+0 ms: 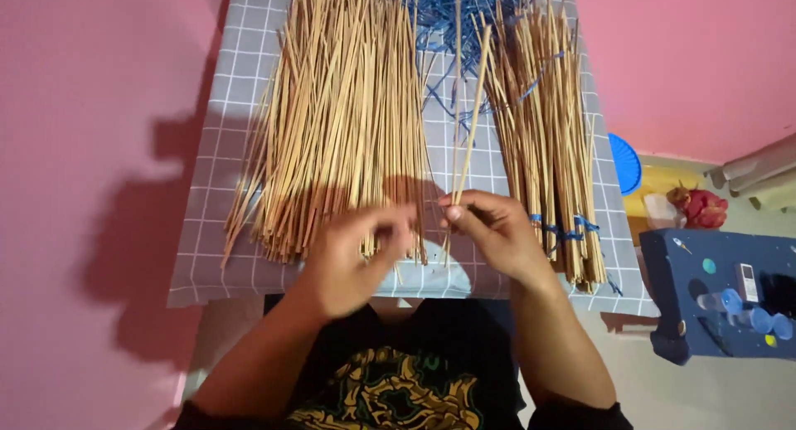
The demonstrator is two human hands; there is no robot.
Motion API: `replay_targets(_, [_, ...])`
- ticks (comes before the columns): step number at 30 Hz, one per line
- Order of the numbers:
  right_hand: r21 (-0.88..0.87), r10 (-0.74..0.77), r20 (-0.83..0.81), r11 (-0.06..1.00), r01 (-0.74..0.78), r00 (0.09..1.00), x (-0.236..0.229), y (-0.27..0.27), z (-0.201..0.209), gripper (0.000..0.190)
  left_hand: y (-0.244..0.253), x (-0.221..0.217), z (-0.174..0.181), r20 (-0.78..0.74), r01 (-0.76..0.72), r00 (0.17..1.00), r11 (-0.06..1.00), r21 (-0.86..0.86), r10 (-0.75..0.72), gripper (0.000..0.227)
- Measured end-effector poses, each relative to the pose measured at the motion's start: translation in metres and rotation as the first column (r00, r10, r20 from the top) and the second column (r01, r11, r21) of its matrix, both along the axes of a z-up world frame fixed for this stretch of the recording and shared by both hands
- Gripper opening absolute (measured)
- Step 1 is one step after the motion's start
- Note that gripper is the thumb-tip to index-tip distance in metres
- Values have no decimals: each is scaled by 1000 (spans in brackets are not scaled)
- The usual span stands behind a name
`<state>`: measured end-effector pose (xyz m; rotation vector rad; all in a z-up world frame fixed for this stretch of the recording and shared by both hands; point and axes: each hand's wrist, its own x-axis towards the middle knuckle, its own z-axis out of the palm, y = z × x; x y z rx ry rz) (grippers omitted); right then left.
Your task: The person is bundling thin wooden sticks together using blue plastic string on a table with a checkered cloth.
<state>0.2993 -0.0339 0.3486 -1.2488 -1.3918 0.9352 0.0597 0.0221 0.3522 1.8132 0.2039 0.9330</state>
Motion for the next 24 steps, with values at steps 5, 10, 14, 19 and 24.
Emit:
replay_targets(5, [46,62,20,997,-63,998,-17,-9,17,10,22,42,40,7,-252,968,967,-34,252,21])
replay_targets(10, [56,70,-20,996,-68,997,-16,-13,6,13,27,57,20,41,-201,977,965,-170,211,18])
replay_targets(14, [47,108,-32,993,-107,994,-19,-13,0,10,8,66,26,75,-173,979,965,-198,191,24])
replay_targets(19, [169,-38,132,986,15,991,-9,-15,-14,10,5,59,32,56,-210,975,972,-107,217,33])
replay_targets(24, [340,-307,197,912,229,931,14,-22,-23,7,13,47,29,47,-243,968,969,-54,246,36])
